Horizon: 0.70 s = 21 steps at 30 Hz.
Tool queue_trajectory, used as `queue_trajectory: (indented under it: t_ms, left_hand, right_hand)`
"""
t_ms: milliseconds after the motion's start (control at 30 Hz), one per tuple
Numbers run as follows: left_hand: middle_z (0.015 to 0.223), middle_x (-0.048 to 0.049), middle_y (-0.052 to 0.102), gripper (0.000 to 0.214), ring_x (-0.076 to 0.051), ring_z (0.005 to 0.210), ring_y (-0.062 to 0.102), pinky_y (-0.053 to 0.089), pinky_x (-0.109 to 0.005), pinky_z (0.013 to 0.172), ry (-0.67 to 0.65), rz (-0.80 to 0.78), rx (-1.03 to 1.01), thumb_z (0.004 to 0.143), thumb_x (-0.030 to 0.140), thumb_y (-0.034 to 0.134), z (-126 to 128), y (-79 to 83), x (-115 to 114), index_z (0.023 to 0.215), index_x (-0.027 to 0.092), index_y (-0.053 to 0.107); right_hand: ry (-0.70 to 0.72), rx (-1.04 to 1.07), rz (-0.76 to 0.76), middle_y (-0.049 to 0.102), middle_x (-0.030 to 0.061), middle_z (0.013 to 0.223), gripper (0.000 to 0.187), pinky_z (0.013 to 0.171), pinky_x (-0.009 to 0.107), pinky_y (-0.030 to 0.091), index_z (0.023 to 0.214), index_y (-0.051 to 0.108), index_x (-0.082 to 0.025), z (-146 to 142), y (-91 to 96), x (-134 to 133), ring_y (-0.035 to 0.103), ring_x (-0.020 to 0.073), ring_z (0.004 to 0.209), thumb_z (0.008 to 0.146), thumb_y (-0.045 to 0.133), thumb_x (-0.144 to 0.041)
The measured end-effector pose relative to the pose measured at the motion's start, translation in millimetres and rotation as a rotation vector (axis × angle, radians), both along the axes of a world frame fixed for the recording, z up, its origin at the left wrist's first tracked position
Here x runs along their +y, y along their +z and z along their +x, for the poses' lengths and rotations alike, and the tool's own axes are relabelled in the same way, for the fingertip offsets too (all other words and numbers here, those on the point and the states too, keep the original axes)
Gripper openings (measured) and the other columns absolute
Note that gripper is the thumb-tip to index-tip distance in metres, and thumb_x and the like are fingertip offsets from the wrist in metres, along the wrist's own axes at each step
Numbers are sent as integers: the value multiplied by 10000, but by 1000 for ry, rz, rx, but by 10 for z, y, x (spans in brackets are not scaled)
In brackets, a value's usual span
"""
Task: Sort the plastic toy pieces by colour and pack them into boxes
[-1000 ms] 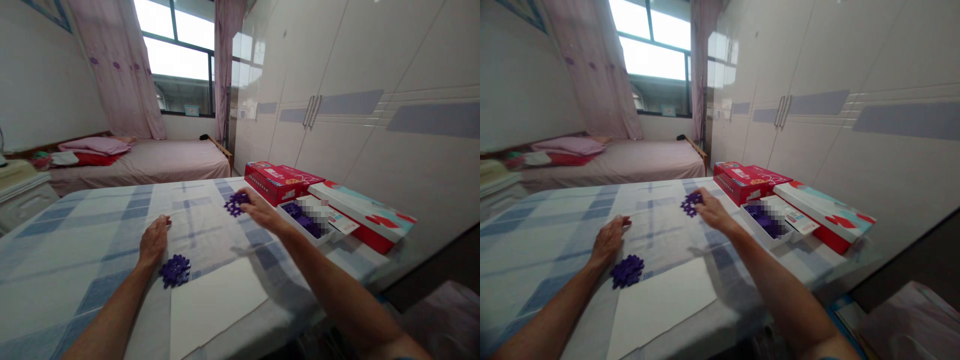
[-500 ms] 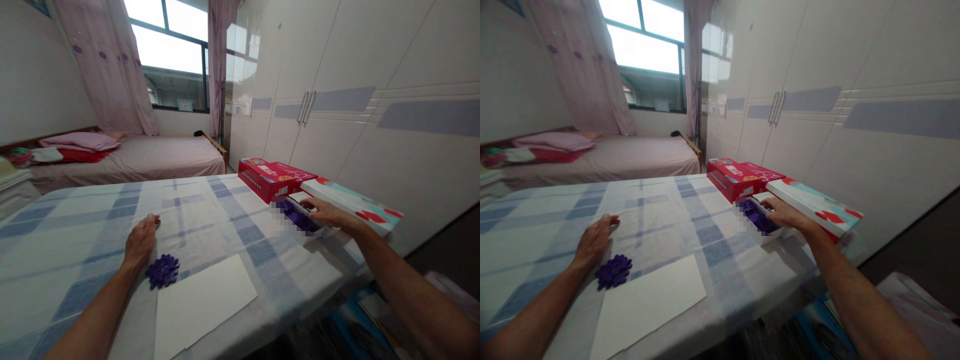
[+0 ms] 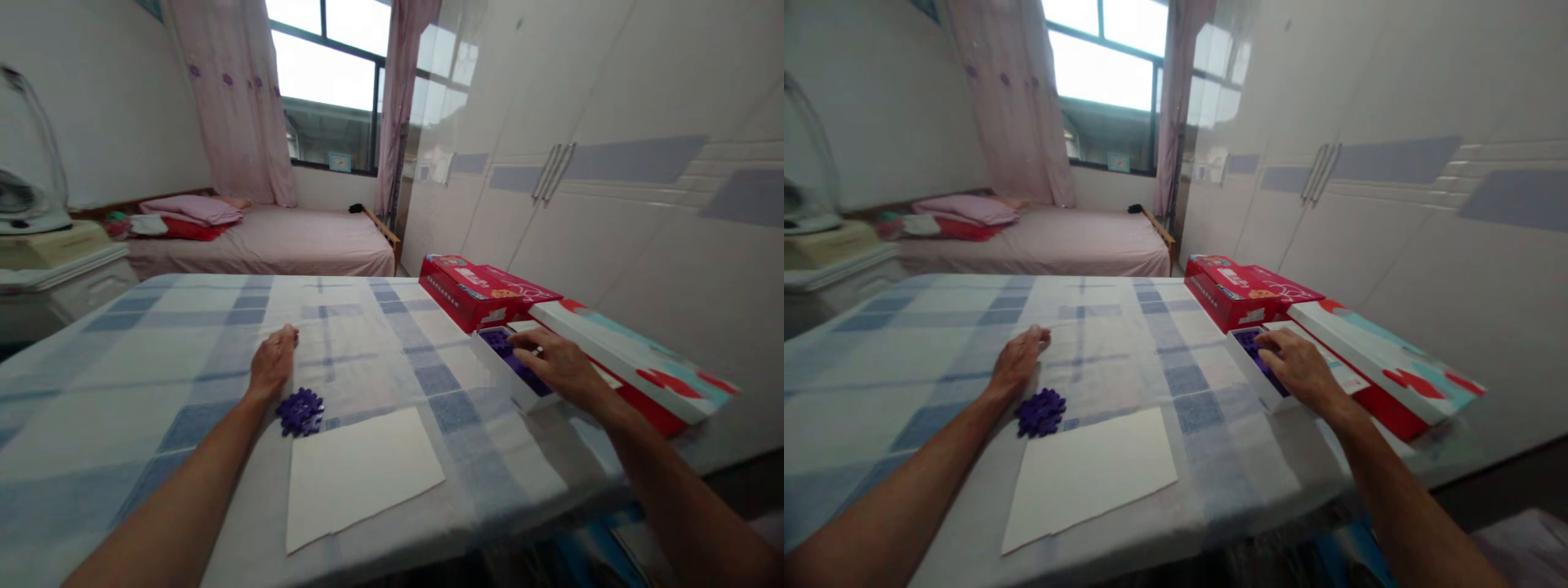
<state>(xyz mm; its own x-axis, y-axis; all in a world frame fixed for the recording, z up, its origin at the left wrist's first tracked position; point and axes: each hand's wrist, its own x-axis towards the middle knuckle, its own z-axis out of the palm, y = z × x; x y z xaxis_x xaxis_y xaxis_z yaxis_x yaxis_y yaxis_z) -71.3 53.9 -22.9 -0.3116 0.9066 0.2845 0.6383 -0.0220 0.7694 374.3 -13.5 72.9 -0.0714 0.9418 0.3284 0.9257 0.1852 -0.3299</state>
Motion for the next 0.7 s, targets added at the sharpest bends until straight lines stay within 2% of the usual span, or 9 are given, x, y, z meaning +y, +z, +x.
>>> queue_trajectory:
  t_ms: [100, 233, 300, 367, 433, 533, 633, 700]
  left_hand:
    - [983, -132, 713, 553, -238, 969, 654, 477, -320, 851, 22, -18, 15, 893, 499, 192, 28, 42, -16, 818, 183, 640]
    - [1005, -147, 707, 571, -230, 977, 650, 465, -314, 856, 26, 0, 35, 913, 480, 177, 46, 69, -34, 843, 174, 653]
    - [1021, -151, 704, 580, -222, 971, 652, 461, -306, 856, 19, 3, 39, 922, 477, 172, 47, 67, -46, 881, 164, 658]
    - [1026, -146, 706, 583, -217, 969, 653, 459, -300, 852, 15, 9, 37, 930, 477, 173, 44, 58, -51, 908, 163, 664]
    - [1026, -136, 709, 582, -215, 971, 653, 459, -298, 847, 18, 17, 35, 936, 482, 181, 37, 42, -43, 924, 170, 671]
    - [1036, -128, 711, 584, -213, 978, 651, 461, -295, 844, 28, 17, 37, 941, 495, 186, 24, 11, -12, 944, 178, 677]
    - [1043, -134, 708, 598, -215, 985, 649, 462, -297, 844, 29, 16, 36, 944, 496, 177, 12, -14, 17, 954, 170, 678]
    - [1037, -138, 709, 607, -218, 978, 653, 465, -301, 839, 24, 23, 33, 942, 504, 176, 6, -22, 26, 948, 165, 680]
  right_hand:
    - [213, 97, -106, 664, 78, 1074, 287, 810, 339, 496, 1037, 666, -222, -651, 21, -24, 628, 207, 895, 821, 526, -352]
    - [554, 119, -276, 630, 83, 1156, 369, 832, 311, 478, 1181, 610, -198, -1645, -144, -85, 616, 183, 924, 848, 563, -350]
    - [664, 96, -314, 608, 102, 1185, 405, 873, 314, 455, 1222, 585, -172, -2073, -260, -86, 605, 187, 968, 855, 575, -343]
    - [686, 40, -320, 613, 121, 1152, 410, 874, 327, 445, 1213, 590, -153, -2403, -356, -65, 599, 208, 987, 868, 562, -373]
    - [630, -47, -301, 619, 139, 1090, 417, 829, 342, 452, 1160, 616, -143, -2628, -412, -42, 598, 238, 975, 872, 542, -435]
    - [532, -158, -288, 618, 146, 1022, 413, 749, 333, 452, 1040, 654, -144, -2802, -425, -34, 601, 254, 923, 846, 556, -495]
    - [538, -180, -330, 626, 124, 981, 368, 726, 302, 433, 975, 665, -156, -2856, -405, -46, 599, 228, 884, 833, 578, -485]
    - [569, -142, -375, 623, 108, 995, 368, 715, 280, 419, 998, 647, -164, -2863, -408, -51, 588, 210, 880, 805, 618, -475]
